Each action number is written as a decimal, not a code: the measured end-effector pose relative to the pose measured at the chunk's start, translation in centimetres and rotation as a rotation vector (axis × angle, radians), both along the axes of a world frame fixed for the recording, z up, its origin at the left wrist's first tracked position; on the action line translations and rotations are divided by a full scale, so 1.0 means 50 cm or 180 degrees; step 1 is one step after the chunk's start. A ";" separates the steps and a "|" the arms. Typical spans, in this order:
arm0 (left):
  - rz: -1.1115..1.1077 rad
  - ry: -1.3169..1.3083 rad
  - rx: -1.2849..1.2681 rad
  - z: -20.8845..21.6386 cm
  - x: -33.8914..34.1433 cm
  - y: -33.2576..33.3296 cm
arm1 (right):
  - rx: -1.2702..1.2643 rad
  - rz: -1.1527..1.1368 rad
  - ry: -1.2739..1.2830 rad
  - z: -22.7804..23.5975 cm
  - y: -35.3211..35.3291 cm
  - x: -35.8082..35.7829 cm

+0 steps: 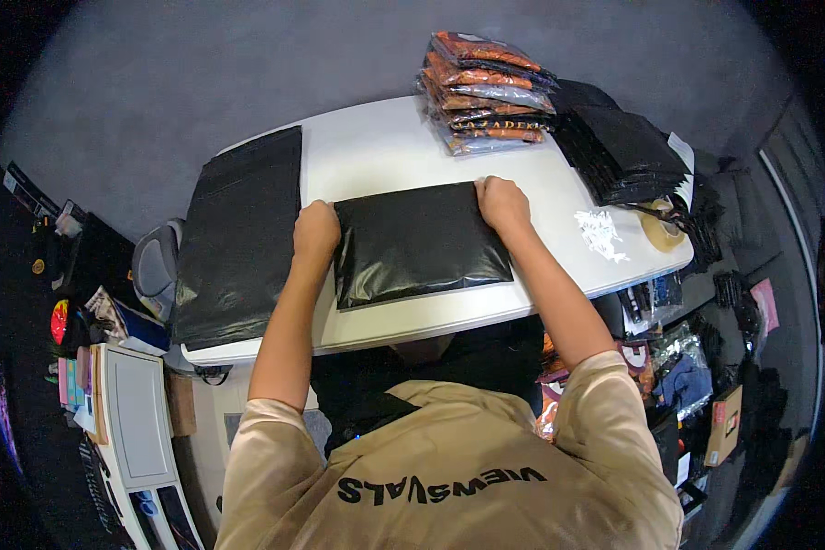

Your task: The person is packaging a shirt into a black plastic mailer and sealing it with tape.

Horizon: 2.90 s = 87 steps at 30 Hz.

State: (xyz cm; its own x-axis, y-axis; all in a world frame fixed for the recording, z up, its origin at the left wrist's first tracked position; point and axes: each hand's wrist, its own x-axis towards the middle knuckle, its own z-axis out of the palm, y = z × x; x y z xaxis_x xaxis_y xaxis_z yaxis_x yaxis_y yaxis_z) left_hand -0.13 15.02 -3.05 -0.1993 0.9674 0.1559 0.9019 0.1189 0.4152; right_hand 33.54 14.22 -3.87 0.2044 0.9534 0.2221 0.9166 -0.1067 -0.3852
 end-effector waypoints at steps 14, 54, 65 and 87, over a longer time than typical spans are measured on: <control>-0.0250 0.0657 0.0269 -0.002 0.014 -0.019 | 0.0150 0.0005 -0.0267 0.002 -0.002 0.008; -0.0782 0.0059 0.0680 0.022 -0.031 -0.104 | -0.0034 0.0767 0.0396 0.034 -0.154 0.029; -0.0356 0.0315 -0.0430 0.047 0.004 -0.132 | 0.0077 0.0158 0.0201 0.019 -0.149 0.020; -0.0522 -0.0514 -0.0482 0.056 0.004 -0.118 | 0.0337 0.0217 0.0609 0.028 -0.153 0.039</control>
State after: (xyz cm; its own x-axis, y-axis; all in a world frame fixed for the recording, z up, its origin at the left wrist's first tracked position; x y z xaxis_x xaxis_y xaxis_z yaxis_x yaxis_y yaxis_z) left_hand 0.07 9.10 -0.23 -0.0487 0.9987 -0.0140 0.8378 0.0485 0.5439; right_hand 35.47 6.57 -2.47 0.1883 0.9398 0.2850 0.8296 0.0031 -0.5584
